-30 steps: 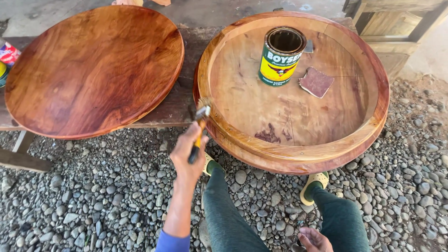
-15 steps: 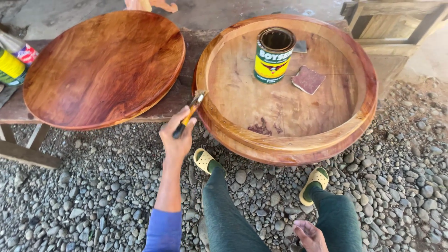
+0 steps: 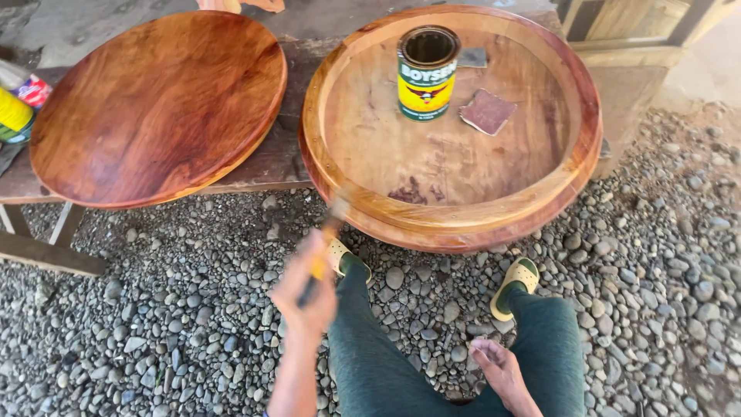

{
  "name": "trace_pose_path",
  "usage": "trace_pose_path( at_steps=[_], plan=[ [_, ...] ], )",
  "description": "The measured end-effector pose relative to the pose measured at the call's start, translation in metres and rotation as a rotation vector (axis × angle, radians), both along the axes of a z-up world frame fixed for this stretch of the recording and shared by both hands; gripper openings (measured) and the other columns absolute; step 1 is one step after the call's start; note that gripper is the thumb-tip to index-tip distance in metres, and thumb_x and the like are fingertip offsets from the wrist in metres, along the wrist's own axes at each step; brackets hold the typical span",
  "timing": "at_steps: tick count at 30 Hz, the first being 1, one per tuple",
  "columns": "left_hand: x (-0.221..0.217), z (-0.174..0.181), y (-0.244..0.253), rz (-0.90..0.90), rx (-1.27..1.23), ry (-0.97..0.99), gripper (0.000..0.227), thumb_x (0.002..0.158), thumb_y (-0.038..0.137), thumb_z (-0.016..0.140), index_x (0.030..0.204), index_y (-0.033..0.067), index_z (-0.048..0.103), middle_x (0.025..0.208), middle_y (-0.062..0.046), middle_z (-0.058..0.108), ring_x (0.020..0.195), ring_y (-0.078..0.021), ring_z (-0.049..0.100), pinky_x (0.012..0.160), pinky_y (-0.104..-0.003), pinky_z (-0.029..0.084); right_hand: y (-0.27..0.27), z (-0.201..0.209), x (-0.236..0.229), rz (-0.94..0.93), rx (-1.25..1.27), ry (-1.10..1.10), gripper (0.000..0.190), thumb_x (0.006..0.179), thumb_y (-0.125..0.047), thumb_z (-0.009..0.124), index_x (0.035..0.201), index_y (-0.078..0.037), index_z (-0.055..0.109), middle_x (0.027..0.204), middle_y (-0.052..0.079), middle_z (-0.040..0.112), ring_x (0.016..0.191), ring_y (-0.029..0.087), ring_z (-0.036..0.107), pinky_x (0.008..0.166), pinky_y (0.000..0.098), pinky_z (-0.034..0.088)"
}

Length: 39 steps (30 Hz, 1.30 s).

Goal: Staining a round wooden table top with a brush in a workshop setting.

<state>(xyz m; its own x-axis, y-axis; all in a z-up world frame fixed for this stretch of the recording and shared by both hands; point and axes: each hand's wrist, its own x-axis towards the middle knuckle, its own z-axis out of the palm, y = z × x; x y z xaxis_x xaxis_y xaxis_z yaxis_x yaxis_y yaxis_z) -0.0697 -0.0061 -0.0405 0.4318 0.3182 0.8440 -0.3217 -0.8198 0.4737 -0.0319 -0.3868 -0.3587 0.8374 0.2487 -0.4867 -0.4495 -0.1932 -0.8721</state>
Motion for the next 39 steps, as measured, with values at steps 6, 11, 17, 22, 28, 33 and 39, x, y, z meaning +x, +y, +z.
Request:
trace_pose_path(
  at_steps=[6, 11, 17, 22, 28, 33, 39],
  plan=[
    [0.056, -0.004, 0.049, 0.044, -0.174, 0.074, 0.029, 0.095, -0.002, 0.075, 0.123, -0.0044, 0.069, 0.119, -0.021, 0.074, 0.105, -0.0263, 0.073, 0.092, -0.039, 0.06, -0.001, 0.014, -0.003, -0.044, 0.059, -0.01, 0.029, 0.093, -0.021, 0.072, 0.113, -0.001, 0.074, 0.09, 0.0, 0.071, 0.078, 0.009, 0.055, 0.07, 0.0247, 0.045],
    [0.039, -0.037, -0.047, 0.078, 0.051, 0.053, 0.024, 0.093, 0.006, 0.075, 0.113, -0.0058, 0.068, 0.108, -0.02, 0.071, 0.087, -0.024, 0.068, 0.068, -0.033, 0.059, 0.003, 0.021, -0.004, -0.064, 0.086, 0.022, 0.028, 0.093, -0.022, 0.071, 0.113, -0.003, 0.074, 0.092, 0.001, 0.074, 0.082, 0.007, 0.061, 0.074, 0.0231, 0.048],
    [0.045, -0.055, -0.162, 0.146, 0.118, 0.046, 0.021, 0.095, 0.014, 0.075, 0.108, -0.0003, 0.068, 0.108, -0.02, 0.066, 0.094, -0.0263, 0.067, 0.07, -0.03, 0.064, 0.004, 0.024, -0.007, -0.013, 0.102, -0.059, 0.027, 0.093, -0.022, 0.071, 0.111, -0.002, 0.074, 0.091, 0.001, 0.074, 0.084, 0.008, 0.063, 0.076, 0.0236, 0.05],
    [0.062, -0.058, -0.212, 0.166, 0.138, 0.129, 0.017, 0.09, 0.011, 0.078, 0.101, 0.0012, 0.07, 0.104, -0.018, 0.066, 0.089, -0.0261, 0.066, 0.067, -0.032, 0.062, 0.004, 0.027, -0.005, -0.053, 0.178, -0.048, 0.025, 0.092, -0.019, 0.071, 0.11, -0.001, 0.073, 0.089, 0.0, 0.074, 0.083, 0.007, 0.065, 0.077, 0.0235, 0.051],
    [0.058, -0.013, -0.245, -0.17, 0.108, 0.1, 0.023, 0.086, 0.005, 0.076, 0.106, 0.0032, 0.065, 0.115, -0.019, 0.067, 0.103, -0.0316, 0.067, 0.081, -0.037, 0.063, -0.004, 0.006, -0.007, -0.015, 0.125, -0.008, 0.023, 0.091, -0.016, 0.069, 0.11, -0.002, 0.074, 0.09, 0.0, 0.074, 0.077, 0.008, 0.057, 0.068, 0.0275, 0.048],
    [0.049, -0.042, -0.208, -0.523, -0.331, 0.069, 0.023, 0.092, 0.003, 0.077, 0.115, 0.0052, 0.07, 0.117, -0.015, 0.072, 0.094, -0.0233, 0.076, 0.075, -0.031, 0.068, 0.0, 0.022, -0.009, -0.004, 0.247, -0.066, 0.023, 0.092, -0.017, 0.068, 0.109, -0.002, 0.073, 0.092, 0.001, 0.075, 0.081, 0.007, 0.061, 0.073, 0.0243, 0.048],
    [0.002, -0.073, -0.064, -0.403, -0.437, 0.199, 0.022, 0.092, 0.007, 0.076, 0.114, 0.0105, 0.073, 0.117, -0.016, 0.076, 0.101, -0.0177, 0.076, 0.081, -0.03, 0.067, 0.007, 0.025, -0.007, -0.008, 0.086, -0.04, 0.023, 0.093, -0.018, 0.071, 0.109, -0.003, 0.074, 0.089, 0.0, 0.071, 0.081, 0.008, 0.059, 0.074, 0.0243, 0.048]
  ],
)
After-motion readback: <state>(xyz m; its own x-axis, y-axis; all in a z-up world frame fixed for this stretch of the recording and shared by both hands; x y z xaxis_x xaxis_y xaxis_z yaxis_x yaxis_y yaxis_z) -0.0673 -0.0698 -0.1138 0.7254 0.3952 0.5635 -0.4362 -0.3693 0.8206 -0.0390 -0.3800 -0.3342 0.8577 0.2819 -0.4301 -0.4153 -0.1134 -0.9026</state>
